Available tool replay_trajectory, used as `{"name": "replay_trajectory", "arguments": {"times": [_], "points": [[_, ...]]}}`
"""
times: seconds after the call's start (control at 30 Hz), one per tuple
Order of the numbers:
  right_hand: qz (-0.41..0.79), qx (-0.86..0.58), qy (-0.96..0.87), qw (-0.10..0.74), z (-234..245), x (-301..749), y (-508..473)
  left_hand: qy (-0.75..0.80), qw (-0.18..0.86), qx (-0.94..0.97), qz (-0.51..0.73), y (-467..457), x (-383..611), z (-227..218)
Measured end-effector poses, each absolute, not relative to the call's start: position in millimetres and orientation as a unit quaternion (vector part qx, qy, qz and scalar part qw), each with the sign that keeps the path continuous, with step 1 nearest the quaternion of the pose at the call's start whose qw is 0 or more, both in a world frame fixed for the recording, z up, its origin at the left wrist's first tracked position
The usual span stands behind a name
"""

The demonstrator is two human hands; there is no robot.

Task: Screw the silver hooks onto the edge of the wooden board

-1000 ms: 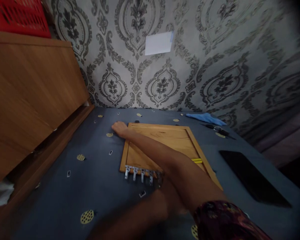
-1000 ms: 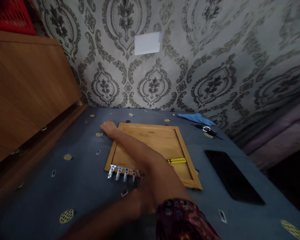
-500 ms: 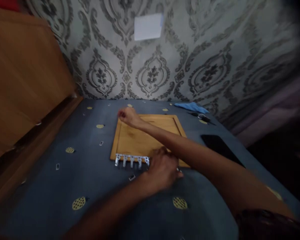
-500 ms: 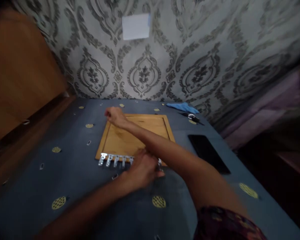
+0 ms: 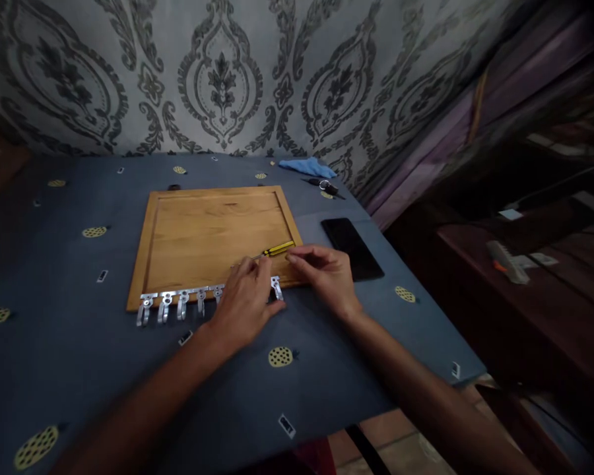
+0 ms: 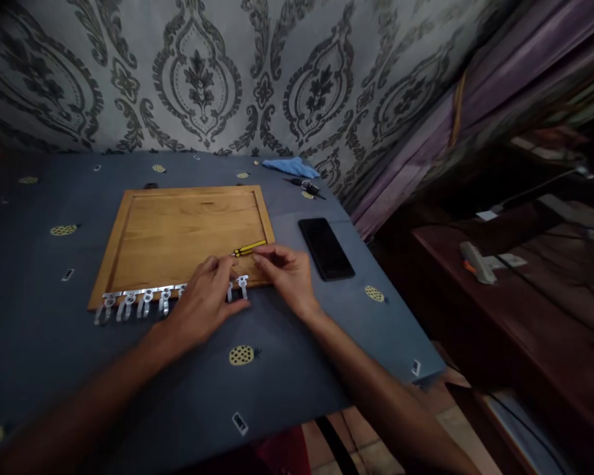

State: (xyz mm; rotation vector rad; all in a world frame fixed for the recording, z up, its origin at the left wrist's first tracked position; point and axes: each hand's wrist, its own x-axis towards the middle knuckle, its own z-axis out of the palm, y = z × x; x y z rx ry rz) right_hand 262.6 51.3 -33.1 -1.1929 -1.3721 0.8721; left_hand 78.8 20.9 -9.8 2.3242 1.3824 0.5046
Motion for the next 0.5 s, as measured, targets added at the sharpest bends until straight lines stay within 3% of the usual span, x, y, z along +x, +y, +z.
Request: {"name": "replay_trajectory", "arguments": {"times": [0.23,0.5], "points": [[0.372,-0.483,-0.620,0.495,-47.9,257.9,35.5,0.487,0.208,0.823,0.208,21.3,79.8,-14.0],[0.257,-0.454,-0.740,0.424,-47.4,262.7,34.6,0.496,0.225,0.816,0.193,21.5,80.9,-10.1]]}}
